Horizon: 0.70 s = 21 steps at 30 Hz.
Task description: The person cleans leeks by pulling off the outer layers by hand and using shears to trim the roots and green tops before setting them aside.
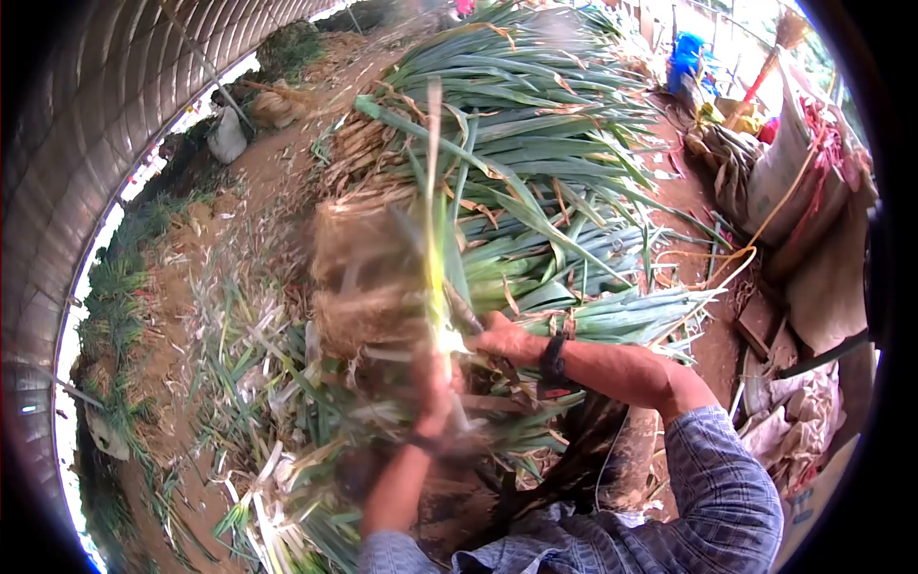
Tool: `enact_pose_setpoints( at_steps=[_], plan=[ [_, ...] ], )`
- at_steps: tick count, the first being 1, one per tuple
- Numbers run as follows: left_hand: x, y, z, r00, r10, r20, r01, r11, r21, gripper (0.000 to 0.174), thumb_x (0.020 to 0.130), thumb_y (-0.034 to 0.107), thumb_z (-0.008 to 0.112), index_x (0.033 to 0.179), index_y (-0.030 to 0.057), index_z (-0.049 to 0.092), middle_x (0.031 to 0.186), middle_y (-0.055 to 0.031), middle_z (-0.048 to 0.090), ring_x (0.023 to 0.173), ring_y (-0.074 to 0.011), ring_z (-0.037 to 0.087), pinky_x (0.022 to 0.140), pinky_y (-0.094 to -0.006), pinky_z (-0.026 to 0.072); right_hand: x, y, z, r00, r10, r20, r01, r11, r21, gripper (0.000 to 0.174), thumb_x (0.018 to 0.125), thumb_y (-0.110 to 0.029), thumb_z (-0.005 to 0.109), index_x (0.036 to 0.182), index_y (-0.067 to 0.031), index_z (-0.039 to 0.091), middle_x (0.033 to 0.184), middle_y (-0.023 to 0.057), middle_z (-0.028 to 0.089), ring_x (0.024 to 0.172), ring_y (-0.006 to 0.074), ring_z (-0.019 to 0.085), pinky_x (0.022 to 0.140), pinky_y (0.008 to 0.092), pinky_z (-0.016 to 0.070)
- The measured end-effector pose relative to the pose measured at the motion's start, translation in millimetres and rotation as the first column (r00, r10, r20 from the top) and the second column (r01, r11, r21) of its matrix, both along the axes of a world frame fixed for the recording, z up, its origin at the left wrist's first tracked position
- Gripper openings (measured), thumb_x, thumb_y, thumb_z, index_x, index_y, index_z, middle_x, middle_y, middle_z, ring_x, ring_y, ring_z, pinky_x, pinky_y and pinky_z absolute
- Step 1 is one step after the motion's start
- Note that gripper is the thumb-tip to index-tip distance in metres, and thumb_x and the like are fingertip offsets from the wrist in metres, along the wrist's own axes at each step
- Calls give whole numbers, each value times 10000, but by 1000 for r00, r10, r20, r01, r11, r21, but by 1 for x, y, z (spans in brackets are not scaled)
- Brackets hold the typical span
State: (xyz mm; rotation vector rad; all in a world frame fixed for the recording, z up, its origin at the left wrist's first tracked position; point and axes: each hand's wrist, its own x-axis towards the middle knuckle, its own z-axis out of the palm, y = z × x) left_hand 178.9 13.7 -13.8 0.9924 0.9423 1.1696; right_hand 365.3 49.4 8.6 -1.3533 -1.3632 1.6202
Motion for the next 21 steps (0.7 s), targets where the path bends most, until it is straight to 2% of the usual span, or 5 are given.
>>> enact_pose_setpoints(
  at_steps=[4,9,11,13,21],
  plan=[
    [-8,0,9,968,-18,252,37,997,-73,488,986,500,499,1303,130,491,637,-19,489,479,-115,458,436,-291,408,-5,1,-12,999,-14,51,13,1000,21,424,778,-281,720,978,89,664,789,132,665,630,212,615,530,346,480],
    [-29,18,19,910,71,409,-64,998,-31,282,970,341,586,1024,64,598,639,-3,503,480,-101,449,440,-291,406,-6,-10,-9,995,-30,98,25,998,52,406,788,-261,744,989,83,671,787,135,679,655,213,639,547,352,498],
    [-35,22,19,976,171,135,-180,982,57,200,966,253,612,961,53,620,640,-6,528,474,-88,458,431,-270,402,-12,-14,3,993,-1,121,-5,999,54,429,792,-264,754,1030,83,668,800,142,689,667,223,649,557,354,507],
    [-41,26,17,885,334,-323,-291,941,175,307,969,342,636,912,41,630,651,-30,581,449,-95,491,403,-255,396,-12,-11,-5,995,-8,98,7,1000,12,541,758,-283,765,1103,92,582,769,90,619,521,153,571,438,315,464],
    [-71,27,8,859,386,-338,-396,917,41,467,963,486,599,802,47,604,639,-31,569,490,-107,513,426,-267,395,-21,-12,-15,993,-38,112,26,994,105,538,723,-230,788,1095,100,583,798,99,630,545,155,569,450,320,466]
  ],
)
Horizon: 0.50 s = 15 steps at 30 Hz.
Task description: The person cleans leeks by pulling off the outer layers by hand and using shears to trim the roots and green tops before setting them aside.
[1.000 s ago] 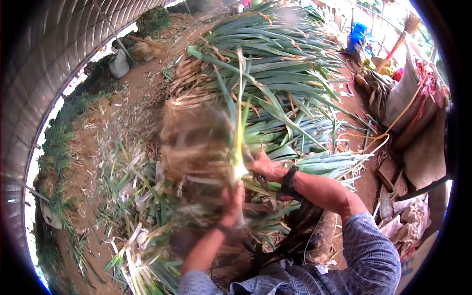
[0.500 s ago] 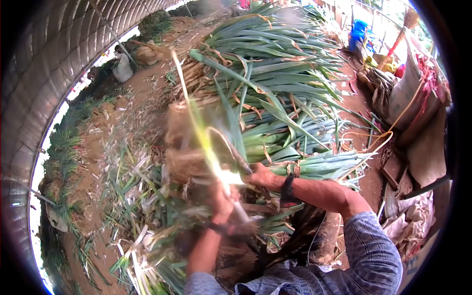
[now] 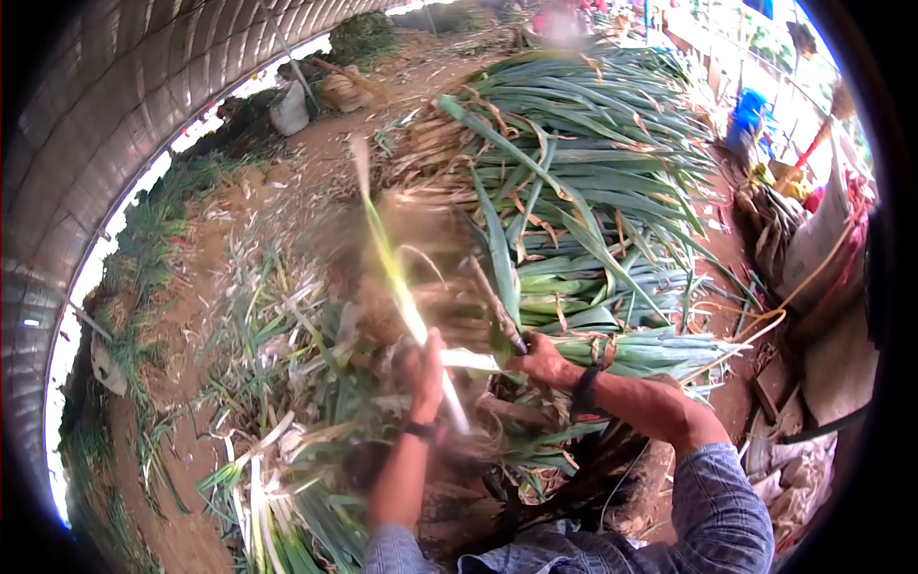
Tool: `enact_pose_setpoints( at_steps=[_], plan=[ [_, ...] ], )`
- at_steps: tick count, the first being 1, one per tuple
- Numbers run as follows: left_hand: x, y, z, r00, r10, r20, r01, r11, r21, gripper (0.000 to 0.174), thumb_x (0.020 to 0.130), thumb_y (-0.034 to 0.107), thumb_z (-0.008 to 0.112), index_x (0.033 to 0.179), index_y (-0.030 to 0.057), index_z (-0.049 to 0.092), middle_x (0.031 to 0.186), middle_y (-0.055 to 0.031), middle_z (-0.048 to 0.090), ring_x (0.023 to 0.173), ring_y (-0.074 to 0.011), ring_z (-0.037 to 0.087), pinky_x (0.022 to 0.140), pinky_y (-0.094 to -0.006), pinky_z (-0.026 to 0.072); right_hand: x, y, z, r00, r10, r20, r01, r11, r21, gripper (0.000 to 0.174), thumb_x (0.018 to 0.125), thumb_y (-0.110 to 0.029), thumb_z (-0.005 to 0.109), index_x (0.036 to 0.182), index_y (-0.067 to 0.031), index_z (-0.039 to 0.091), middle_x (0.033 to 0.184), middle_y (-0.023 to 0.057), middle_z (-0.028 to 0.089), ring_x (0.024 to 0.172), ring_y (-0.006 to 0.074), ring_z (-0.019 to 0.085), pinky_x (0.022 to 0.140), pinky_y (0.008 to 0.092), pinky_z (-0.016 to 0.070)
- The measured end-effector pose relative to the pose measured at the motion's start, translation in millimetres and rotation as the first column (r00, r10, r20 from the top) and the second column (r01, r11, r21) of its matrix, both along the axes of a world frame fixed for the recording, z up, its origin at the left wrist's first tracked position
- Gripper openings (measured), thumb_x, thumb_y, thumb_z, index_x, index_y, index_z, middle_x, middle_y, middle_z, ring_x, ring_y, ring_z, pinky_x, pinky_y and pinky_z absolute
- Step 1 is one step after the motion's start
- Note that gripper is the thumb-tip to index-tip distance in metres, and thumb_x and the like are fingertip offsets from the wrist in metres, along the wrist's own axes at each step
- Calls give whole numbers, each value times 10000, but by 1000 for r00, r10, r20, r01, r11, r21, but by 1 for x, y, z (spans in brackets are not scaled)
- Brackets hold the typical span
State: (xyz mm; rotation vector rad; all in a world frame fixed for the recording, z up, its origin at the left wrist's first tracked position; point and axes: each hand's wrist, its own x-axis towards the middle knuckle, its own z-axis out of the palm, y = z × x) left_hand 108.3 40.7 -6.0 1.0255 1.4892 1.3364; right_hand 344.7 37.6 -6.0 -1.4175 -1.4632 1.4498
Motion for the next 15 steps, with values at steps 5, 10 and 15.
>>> enact_pose_setpoints(
  at_steps=[5,10,15],
  plan=[
    [-32,12,-3,983,178,53,-181,982,55,442,943,470,646,744,86,558,693,-14,568,595,-119,534,524,-269,403,2,0,-13,999,33,-30,-32,999,38,496,693,-189,808,1053,96,621,833,99,652,636,166,597,515,319,493],
    [-35,17,-23,978,81,192,-105,988,113,398,953,422,646,786,77,538,710,-31,550,598,-161,558,567,-311,495,2,6,-44,993,71,92,-87,979,184,497,696,-172,820,1063,90,611,891,84,653,768,152,583,669,313,506],
    [-34,12,18,922,50,384,-136,970,200,404,994,400,583,738,107,475,673,-23,517,564,-160,531,565,-329,490,2,-4,-16,991,136,16,-136,961,241,438,755,-199,788,1043,76,606,949,129,661,839,188,593,760,340,500]
  ],
)
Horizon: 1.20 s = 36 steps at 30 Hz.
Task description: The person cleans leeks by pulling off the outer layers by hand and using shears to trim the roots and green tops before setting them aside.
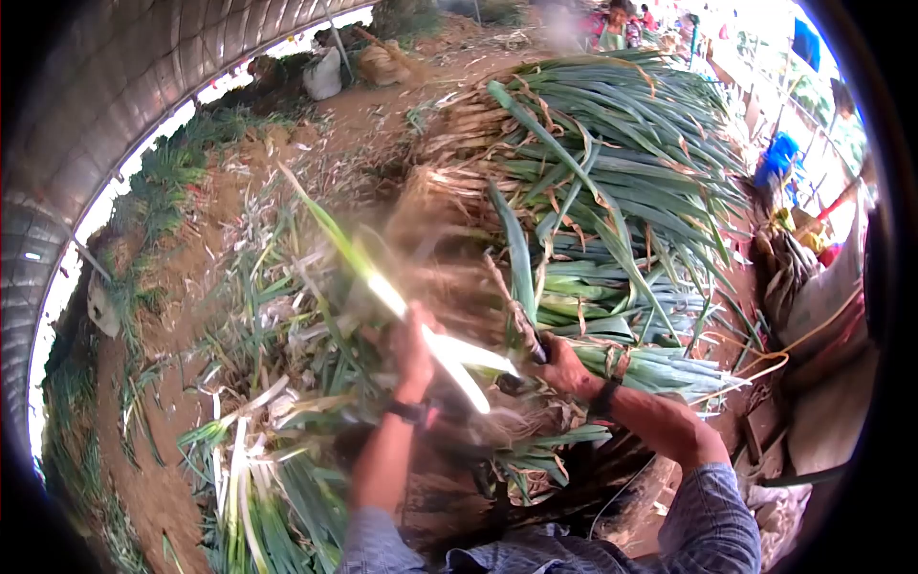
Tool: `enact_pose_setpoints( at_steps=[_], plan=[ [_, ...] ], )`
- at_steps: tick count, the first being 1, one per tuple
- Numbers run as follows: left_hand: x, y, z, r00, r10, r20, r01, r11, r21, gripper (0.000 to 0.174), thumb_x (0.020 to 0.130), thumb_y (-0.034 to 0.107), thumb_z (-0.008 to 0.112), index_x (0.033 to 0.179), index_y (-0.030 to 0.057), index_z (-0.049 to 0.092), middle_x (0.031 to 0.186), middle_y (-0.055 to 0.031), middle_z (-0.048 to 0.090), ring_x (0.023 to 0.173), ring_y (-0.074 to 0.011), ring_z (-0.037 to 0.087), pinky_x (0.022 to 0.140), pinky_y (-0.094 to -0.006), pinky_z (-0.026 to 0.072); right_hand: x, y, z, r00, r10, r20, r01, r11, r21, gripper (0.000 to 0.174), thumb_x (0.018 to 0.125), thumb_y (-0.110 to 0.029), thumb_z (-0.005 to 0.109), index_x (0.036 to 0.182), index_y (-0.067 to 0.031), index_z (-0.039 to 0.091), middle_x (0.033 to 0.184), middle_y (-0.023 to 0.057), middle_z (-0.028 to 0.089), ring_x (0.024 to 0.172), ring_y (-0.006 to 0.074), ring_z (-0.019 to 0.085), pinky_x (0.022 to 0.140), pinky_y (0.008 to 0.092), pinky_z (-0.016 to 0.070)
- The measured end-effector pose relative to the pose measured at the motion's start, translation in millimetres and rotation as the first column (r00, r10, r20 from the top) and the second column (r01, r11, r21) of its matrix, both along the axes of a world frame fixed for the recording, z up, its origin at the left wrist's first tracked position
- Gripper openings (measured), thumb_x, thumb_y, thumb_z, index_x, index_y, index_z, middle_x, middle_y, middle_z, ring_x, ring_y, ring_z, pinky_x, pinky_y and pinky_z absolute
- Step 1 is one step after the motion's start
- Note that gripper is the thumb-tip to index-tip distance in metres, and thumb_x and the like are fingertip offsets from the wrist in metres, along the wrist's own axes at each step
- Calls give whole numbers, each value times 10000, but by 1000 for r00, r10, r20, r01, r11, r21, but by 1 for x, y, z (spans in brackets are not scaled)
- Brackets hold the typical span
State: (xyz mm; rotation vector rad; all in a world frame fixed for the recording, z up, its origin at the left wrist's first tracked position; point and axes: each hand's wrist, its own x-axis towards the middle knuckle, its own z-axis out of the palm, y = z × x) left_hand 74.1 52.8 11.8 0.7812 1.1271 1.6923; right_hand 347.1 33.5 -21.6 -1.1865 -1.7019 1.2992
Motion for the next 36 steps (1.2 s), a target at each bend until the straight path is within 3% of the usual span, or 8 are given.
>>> enact_pose_setpoints(
  at_steps=[8,13,17,23,25,29,32,36],
  plan=[
    [-209,95,194,674,632,-382,-529,774,348,569,958,591,533,698,85,546,611,-55,554,578,-172,548,559,-342,443,17,-26,19,975,171,142,-179,983,48,519,803,-302,763,1124,69,596,882,138,632,789,190,543,739,357,482],
    [-350,156,156,162,346,-924,-627,759,174,733,840,575,673,1125,-92,567,896,-188,669,817,-320,646,741,-408,508,21,-23,18,934,212,289,-244,966,81,507,768,-306,775,1092,49,612,818,171,615,731,219,538,706,376,486],
    [-245,148,-32,547,-192,-814,-40,966,-255,308,895,280,654,1047,11,661,922,-129,691,721,-277,683,602,-299,552,18,-17,17,954,161,252,-192,976,102,517,751,-323,791,1074,46,626,814,189,633,734,261,597,706,405,494],
    [75,-17,-42,463,-688,-558,629,699,-340,350,984,405,534,1091,104,678,895,-71,667,775,-144,633,591,-282,514,18,-6,31,975,152,162,-144,988,-61,557,797,-309,797,1176,33,573,961,142,683,818,185,617,752,368,523],
    [116,-44,-56,749,-599,-283,541,800,-260,361,988,368,562,1200,82,620,930,-57,632,752,-128,608,593,-322,514,18,-3,29,977,107,184,-129,986,108,539,796,-309,802,1159,23,581,930,139,681,811,181,622,742,364,520],
    [142,-66,-57,810,-412,-417,500,857,123,313,969,272,636,1182,49,578,939,-17,564,766,-85,537,658,-291,487,41,0,27,889,126,440,-206,969,138,500,774,-318,810,1086,11,598,873,193,677,769,298,656,716,399,522],
    [144,-76,-37,748,-596,-293,555,803,-216,151,951,185,670,964,48,609,858,40,566,757,-54,482,721,-226,438,49,-9,11,857,80,509,-215,954,212,516,750,-344,819,1056,7,598,867,219,678,775,371,669,700,428,525],
    [162,-76,-63,874,-483,-51,481,875,-50,236,940,242,672,1061,41,684,848,37,635,769,-43,530,693,-246,448,46,-28,61,798,46,601,-183,968,170,653,714,-376,837,1184,-12,567,983,230,674,921,395,668,784,455,529]
  ],
)
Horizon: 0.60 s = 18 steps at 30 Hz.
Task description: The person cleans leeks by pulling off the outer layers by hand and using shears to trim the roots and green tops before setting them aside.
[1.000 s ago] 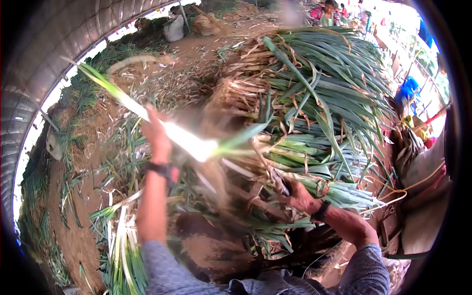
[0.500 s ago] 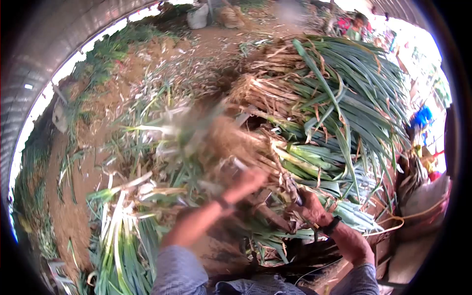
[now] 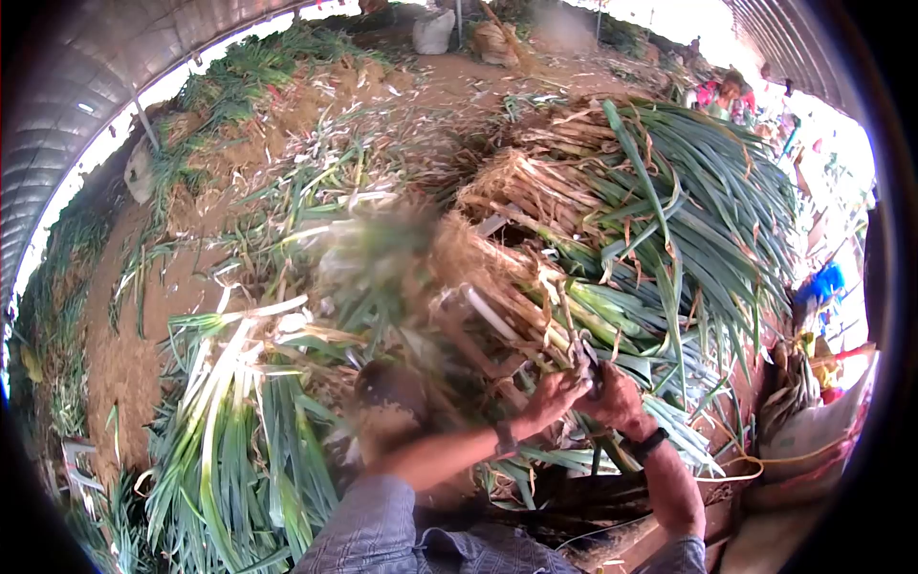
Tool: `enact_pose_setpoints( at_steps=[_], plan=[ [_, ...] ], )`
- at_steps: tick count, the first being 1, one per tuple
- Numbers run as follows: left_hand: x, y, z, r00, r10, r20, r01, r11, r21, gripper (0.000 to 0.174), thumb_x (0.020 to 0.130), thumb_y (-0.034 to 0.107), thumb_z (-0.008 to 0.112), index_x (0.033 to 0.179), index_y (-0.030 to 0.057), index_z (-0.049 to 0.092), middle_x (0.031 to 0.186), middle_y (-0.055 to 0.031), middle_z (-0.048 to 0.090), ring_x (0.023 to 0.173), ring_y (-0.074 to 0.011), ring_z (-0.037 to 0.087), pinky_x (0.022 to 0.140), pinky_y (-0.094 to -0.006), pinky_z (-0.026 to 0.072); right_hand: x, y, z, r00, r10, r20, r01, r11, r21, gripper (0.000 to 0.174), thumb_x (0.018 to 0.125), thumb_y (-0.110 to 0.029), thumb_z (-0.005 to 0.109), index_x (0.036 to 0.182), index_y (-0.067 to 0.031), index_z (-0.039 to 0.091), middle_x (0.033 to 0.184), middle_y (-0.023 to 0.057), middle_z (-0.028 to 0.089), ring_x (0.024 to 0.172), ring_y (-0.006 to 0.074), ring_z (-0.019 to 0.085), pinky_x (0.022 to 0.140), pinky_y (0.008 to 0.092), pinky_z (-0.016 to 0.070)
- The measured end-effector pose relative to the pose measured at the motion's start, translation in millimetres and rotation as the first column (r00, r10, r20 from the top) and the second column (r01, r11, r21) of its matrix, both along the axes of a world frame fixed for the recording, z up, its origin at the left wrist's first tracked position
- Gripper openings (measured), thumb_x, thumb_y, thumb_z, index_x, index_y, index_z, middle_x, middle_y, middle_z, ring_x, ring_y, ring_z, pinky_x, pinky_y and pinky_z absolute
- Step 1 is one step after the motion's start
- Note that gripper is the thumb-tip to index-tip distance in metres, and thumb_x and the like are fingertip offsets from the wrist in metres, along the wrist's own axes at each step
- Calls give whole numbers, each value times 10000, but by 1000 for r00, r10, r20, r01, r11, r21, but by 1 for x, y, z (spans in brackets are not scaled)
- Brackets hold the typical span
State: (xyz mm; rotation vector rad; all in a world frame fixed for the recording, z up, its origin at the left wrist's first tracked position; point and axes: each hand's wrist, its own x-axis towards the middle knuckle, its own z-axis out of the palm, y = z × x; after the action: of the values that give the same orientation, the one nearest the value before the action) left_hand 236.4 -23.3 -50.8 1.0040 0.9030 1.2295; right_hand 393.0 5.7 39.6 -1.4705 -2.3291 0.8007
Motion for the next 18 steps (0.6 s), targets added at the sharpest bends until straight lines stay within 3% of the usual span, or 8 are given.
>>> enact_pose_setpoints(
  at_steps=[2,5,8,9,11,14,15,18],
  plan=[
    [-7,-6,26,994,34,-106,-46,992,-116,350,910,303,698,1157,55,685,873,13,658,792,-82,582,705,-260,462,5,-8,6,996,29,-82,-25,998,56,781,699,-391,838,1302,-26,502,1147,224,634,1063,392,619,896,463,499],
    [-11,-7,50,992,121,29,-113,975,-190,322,880,289,731,1092,53,676,950,-40,681,820,-152,632,736,-308,530,24,-10,-13,995,77,69,-89,976,200,842,675,-361,833,1342,-20,451,1264,212,559,1195,399,519,996,471,430],
    [-6,1,19,996,13,85,-3,993,-115,196,916,135,697,1049,-6,670,907,-30,707,785,-108,672,680,-247,554,33,-14,-15,991,121,62,-133,962,240,614,713,-241,766,1223,-2,520,1169,221,583,1106,416,539,932,481,449],
    [-15,0,11,977,-212,34,215,967,-139,245,897,201,722,1075,41,671,1040,-60,697,898,-138,667,768,-273,560,41,-14,-16,986,143,88,-157,972,177,565,709,-234,766,1164,22,550,1174,230,586,1124,428,530,937,482,451],
    [-21,-2,-14,940,-329,-87,309,933,-187,304,899,210,713,1143,35,666,1086,-73,696,917,-141,665,776,-263,552,56,-17,-12,988,132,85,-152,940,305,395,744,-184,730,1081,-30,595,1023,215,638,940,422,607,757,490,498],
    [-45,6,-21,964,-244,-104,196,921,-336,391,891,252,711,1197,15,649,1079,-90,692,953,-143,654,749,-245,545,83,-15,-17,992,17,127,-60,937,343,293,775,-167,696,1050,-95,626,772,171,658,680,410,635,573,503,485],
    [-57,5,-37,988,-155,8,151,945,-290,325,905,236,697,1144,20,649,1073,-95,683,928,-153,665,706,-264,563,91,-15,-11,985,29,171,-80,951,300,243,780,-167,686,1001,-87,626,738,172,645,681,412,632,585,514,481],
    [-68,33,-53,989,-141,-38,122,940,-318,213,942,213,641,1069,42,629,1045,-86,672,871,-174,681,631,-306,587,113,-11,-5,922,100,375,-148,984,101,282,796,-176,650,1059,-90,593,823,186,674,767,408,651,676,520,490]
  ],
)
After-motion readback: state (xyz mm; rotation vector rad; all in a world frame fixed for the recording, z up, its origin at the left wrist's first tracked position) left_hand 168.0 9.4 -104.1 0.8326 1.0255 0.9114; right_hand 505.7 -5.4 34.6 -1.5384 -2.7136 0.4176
